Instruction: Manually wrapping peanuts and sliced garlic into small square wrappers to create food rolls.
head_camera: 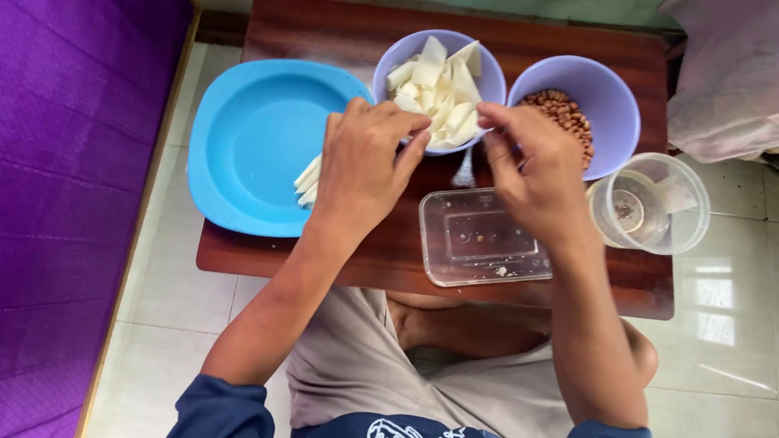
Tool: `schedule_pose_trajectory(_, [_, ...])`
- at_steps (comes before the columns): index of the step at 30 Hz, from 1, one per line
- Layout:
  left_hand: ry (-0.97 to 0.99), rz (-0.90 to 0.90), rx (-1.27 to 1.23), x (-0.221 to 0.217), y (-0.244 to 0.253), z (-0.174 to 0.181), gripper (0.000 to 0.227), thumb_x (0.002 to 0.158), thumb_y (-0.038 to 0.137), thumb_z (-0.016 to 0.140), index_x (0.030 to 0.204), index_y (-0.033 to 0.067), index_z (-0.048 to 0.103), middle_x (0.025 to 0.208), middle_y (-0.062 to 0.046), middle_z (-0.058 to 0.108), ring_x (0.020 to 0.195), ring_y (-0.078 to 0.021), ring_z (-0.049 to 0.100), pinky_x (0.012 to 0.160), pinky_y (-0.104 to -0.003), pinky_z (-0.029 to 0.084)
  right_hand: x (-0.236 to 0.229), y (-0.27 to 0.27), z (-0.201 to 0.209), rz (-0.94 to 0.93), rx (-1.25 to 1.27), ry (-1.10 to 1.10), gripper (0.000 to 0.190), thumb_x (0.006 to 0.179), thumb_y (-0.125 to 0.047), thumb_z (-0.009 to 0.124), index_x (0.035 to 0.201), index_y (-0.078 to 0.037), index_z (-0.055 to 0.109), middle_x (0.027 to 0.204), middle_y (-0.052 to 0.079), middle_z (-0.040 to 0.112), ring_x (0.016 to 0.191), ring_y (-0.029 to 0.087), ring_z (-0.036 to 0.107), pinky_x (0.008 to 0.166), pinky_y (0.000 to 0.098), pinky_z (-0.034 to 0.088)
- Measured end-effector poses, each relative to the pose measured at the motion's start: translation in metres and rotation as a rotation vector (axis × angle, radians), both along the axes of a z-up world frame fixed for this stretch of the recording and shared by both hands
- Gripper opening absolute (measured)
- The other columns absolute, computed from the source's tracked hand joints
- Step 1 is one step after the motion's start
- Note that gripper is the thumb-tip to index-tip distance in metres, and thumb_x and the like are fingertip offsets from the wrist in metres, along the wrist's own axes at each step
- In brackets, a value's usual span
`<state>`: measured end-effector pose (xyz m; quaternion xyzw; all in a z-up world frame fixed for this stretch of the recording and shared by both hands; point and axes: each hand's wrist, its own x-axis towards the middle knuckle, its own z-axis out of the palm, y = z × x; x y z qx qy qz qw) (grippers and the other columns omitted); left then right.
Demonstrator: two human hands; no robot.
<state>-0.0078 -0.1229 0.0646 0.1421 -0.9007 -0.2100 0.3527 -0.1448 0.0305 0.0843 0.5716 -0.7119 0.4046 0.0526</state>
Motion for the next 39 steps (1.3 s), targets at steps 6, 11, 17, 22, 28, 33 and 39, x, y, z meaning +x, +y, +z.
schedule_pose_trajectory(6, [-0.192, 0.062, -0.028, -0.059, -0.012, -0.032, 0.021, 0.085, 0.035, 0.078, 0.101, 0.0207, 0.076, 0.085, 0.001, 0.063, 0.09, -0.0268, 0.059, 0.078, -0.046, 0.042, -0.01, 0.002, -0.024, -0.029, -0.176, 0.003, 0.027, 0.104, 0.005, 0.06, 0.129, -0.001, 0.07, 0.101, 0.014, 0.074, 0.086, 0.028, 0.074, 0.074, 0.0396, 0.058])
schedule_pose_trajectory(11, [-0.157, 0.061, 0.018, -0.059, -0.011, -0.03, 0.005, 0.088, 0.025, 0.074, 0.093, 0.0254, 0.076, 0.081, 0.004, 0.064, 0.09, -0.0237, 0.06, 0.08, -0.044, 0.041, -0.007, 0.01, -0.016, -0.062, -0.217, -0.005, 0.025, 0.105, 0.005, 0.06, 0.127, 0.001, 0.07, 0.103, 0.015, 0.073, 0.088, 0.03, 0.074, 0.074, 0.0406, 0.059])
schedule_pose_trajectory(17, [0.033, -0.201, 0.391, -0.014, 0.018, 0.007, 0.02, 0.098, 0.016, 0.066, 0.117, 0.0192, 0.073, 0.088, 0.0, 0.071, 0.085, -0.0182, 0.064, 0.081, -0.034, 0.048, 0.004, 0.02, -0.019, -0.011, -0.325, -0.016, 0.028, 0.104, 0.004, 0.063, 0.132, 0.003, 0.066, 0.126, 0.022, 0.067, 0.114, 0.039, 0.068, 0.088, 0.0433, 0.059])
schedule_pose_trajectory(22, [0.039, -0.338, 0.697, 0.003, 0.04, 0.0, 0.023, 0.1, 0.013, 0.061, 0.119, 0.0122, 0.073, 0.084, -0.002, 0.071, 0.08, -0.011, 0.064, 0.078, -0.028, 0.054, 0.017, 0.036, -0.036, 0.088, -0.295, -0.164, 0.02, 0.095, 0.003, 0.072, 0.114, -0.002, 0.076, 0.11, 0.017, 0.074, 0.103, 0.037, 0.074, 0.084, 0.0441, 0.06])
schedule_pose_trajectory(28, [0.006, -0.449, 0.759, -0.003, 0.058, -0.038, 0.024, 0.089, 0.023, 0.082, 0.111, 0.0171, 0.078, 0.087, 0.0, 0.068, 0.084, -0.0075, 0.062, 0.082, -0.026, 0.049, 0.024, 0.061, -0.068, -0.009, -0.292, -0.357, 0.01, 0.099, 0.0, 0.07, 0.107, 0.0, 0.075, 0.088, 0.015, 0.072, 0.078, 0.025, 0.07, 0.074, 0.037, 0.058])
schedule_pose_trajectory(33, [-0.024, -0.405, 0.723, -0.007, 0.074, -0.054, 0.01, 0.095, 0.024, 0.075, 0.094, 0.0149, 0.079, 0.074, -0.002, 0.066, 0.069, -0.0095, 0.06, 0.07, -0.025, 0.047, 0.033, 0.076, -0.095, -0.097, -0.341, -0.536, 0.014, 0.099, -0.003, 0.072, 0.11, 0.004, 0.072, 0.088, 0.013, 0.069, 0.077, 0.016, 0.061, 0.072, 0.0344, 0.056])
schedule_pose_trajectory(39, [0.016, -0.375, 0.691, -0.015, 0.079, -0.076, 0.028, 0.104, 0.027, 0.064, 0.082, 0.0121, 0.074, 0.067, -0.004, 0.064, 0.06, -0.0128, 0.057, 0.06, -0.027, 0.047, 0.028, 0.082, -0.114, -0.04, -0.39, -0.675, 0.029, 0.096, 0.003, 0.073, 0.124, 0.007, 0.066, 0.092, 0.016, 0.065, 0.081, 0.018, 0.064, 0.073, 0.0327, 0.059])
